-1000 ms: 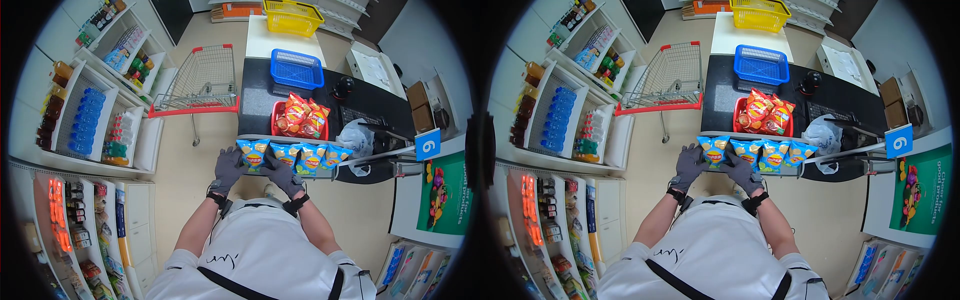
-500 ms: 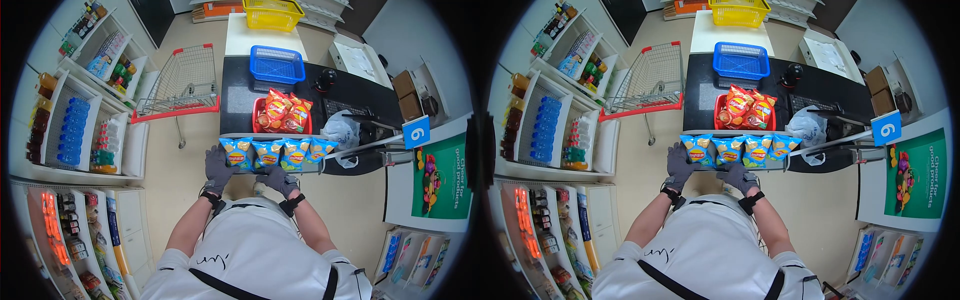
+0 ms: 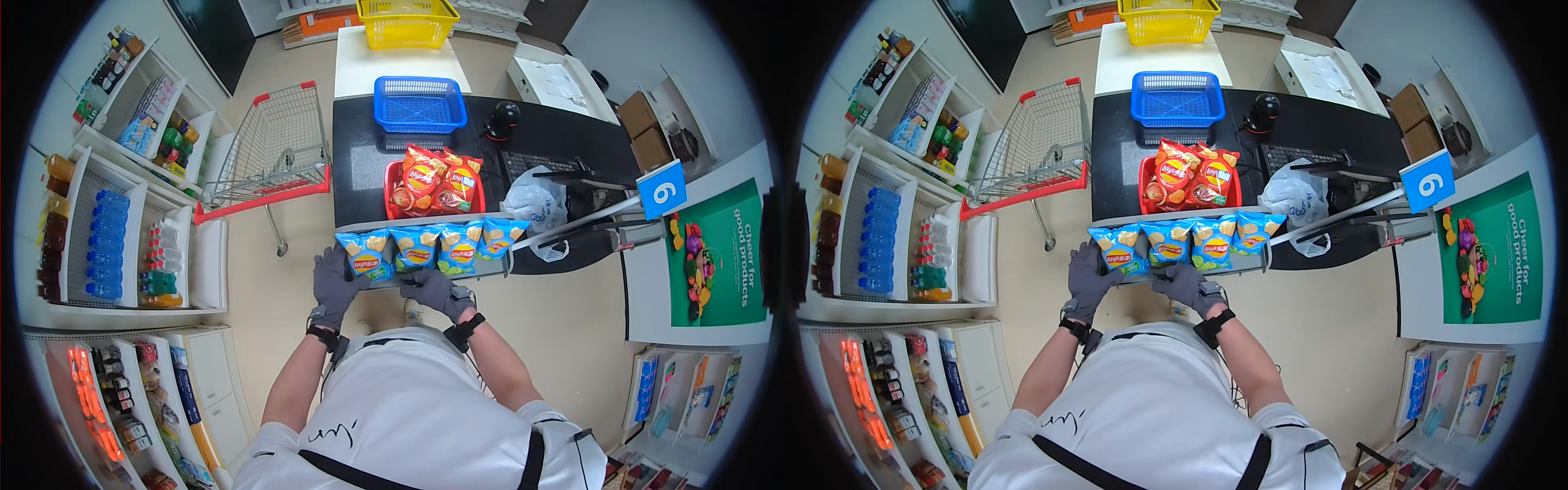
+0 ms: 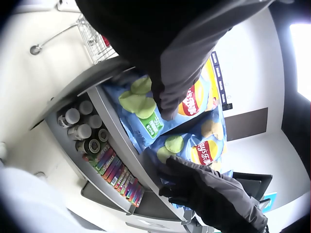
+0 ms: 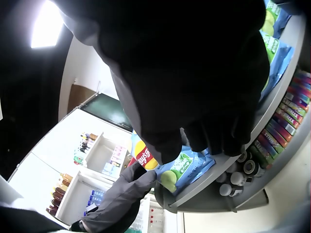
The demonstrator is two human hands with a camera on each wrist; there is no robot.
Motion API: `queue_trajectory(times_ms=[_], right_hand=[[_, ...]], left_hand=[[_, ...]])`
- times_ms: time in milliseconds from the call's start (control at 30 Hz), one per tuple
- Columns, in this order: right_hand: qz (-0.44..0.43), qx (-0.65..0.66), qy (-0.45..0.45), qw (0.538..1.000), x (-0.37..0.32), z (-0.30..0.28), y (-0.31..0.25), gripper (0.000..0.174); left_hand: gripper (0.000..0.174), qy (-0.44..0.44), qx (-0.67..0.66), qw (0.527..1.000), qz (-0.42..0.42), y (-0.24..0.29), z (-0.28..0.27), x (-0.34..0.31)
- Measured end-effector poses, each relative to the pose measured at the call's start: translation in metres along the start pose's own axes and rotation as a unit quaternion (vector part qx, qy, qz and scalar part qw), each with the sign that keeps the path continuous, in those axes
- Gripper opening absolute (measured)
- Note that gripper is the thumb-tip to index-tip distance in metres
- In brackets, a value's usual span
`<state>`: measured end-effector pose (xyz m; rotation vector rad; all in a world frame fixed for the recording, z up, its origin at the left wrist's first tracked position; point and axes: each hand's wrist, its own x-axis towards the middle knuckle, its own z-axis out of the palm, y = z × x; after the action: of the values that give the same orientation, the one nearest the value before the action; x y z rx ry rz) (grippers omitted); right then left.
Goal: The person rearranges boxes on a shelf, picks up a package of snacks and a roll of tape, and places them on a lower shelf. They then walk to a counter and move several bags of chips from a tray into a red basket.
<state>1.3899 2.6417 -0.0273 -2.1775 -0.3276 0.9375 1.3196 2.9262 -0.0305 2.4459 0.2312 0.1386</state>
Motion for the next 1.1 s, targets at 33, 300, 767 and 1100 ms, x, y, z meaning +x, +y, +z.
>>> queue_trajectory(times_ms=[33,300,767,1100], right_hand=[[-0.018,0.006,0.011,1.000,-0.005,-0.001,-0.003,0.052],[-0.019,0.085,-0.031,0.996,-0.037,-0.029,-0.042,0.045],[0.040,0.107,0.225,0.968,0.032,-0.214,-0.061,0.061],[0.191,0.037,0.134,0.972,0.166,-0.263,0.015,0.077]], left_hand=[[0.092,-0.022,-0.030,0.999,-0.011,0.004,-0.008,-0.001],[0.074,0.122,-0.098,0.987,0.025,-0.061,-0.010,-0.020],[0.072,0.005,-0.252,0.967,-0.024,0.108,-0.066,0.148],[0.079,-0.168,-0.114,0.974,-0.101,0.121,0.038,0.256]])
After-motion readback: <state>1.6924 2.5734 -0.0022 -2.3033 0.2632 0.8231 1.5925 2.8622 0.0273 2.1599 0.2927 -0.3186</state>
